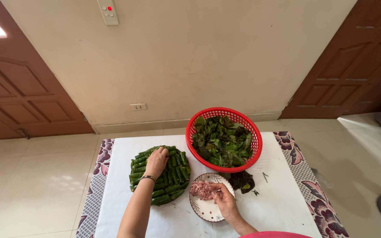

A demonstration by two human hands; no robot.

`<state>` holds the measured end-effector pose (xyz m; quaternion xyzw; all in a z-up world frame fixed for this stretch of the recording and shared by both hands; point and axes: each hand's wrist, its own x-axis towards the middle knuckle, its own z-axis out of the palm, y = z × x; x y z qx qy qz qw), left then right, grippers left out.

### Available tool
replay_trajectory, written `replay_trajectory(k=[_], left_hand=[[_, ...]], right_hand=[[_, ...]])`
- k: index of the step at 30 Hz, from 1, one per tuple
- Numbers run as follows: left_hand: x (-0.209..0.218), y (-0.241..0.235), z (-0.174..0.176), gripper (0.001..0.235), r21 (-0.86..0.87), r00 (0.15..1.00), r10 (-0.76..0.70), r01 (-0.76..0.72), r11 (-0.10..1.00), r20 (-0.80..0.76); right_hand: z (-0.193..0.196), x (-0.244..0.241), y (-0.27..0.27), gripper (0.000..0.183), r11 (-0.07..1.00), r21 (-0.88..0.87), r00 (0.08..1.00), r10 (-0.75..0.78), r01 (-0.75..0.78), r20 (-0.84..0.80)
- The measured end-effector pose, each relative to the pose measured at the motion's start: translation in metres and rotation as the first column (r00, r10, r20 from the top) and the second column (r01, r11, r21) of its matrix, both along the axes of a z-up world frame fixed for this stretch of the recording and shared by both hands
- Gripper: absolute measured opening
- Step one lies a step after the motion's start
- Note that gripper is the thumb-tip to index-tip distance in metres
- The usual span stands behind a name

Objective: The person wraps minced meat filling in green leaves and places the completed rolls onto a plate.

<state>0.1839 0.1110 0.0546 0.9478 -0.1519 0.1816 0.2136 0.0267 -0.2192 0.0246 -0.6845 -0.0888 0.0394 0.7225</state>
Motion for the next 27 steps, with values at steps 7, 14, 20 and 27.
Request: replay_trajectory(k=[7,14,20,27], left_hand=[[-0.009,0.003,0.003,0.012,-0.029,0.990,-0.048,0.052,0.998,0.134],[-0.010,-0.005,0.009,0.014,0.019,0.994,-0.020,0.018,1.000,0.108],[-0.036,-0.021,0.045,0.017,-0.079,0.954,-0.038,0.065,0.995,0.297],[-0.054,-0.085,0.070,0.015,-0.291,0.947,-0.025,0.123,0.949,0.320]], right_hand=[[0.003,-0.001,-0.001,0.026,1.000,0.006,1.000,0.005,-0.005,-0.011],[0.025,0.003,-0.003,0.024,0.998,-0.003,0.993,0.060,-0.060,0.104],[0.069,0.103,-0.051,0.019,0.810,-0.415,0.878,-0.239,0.416,0.414],[0.057,0.194,-0.086,0.025,0.510,-0.835,0.974,-0.029,0.206,0.223]])
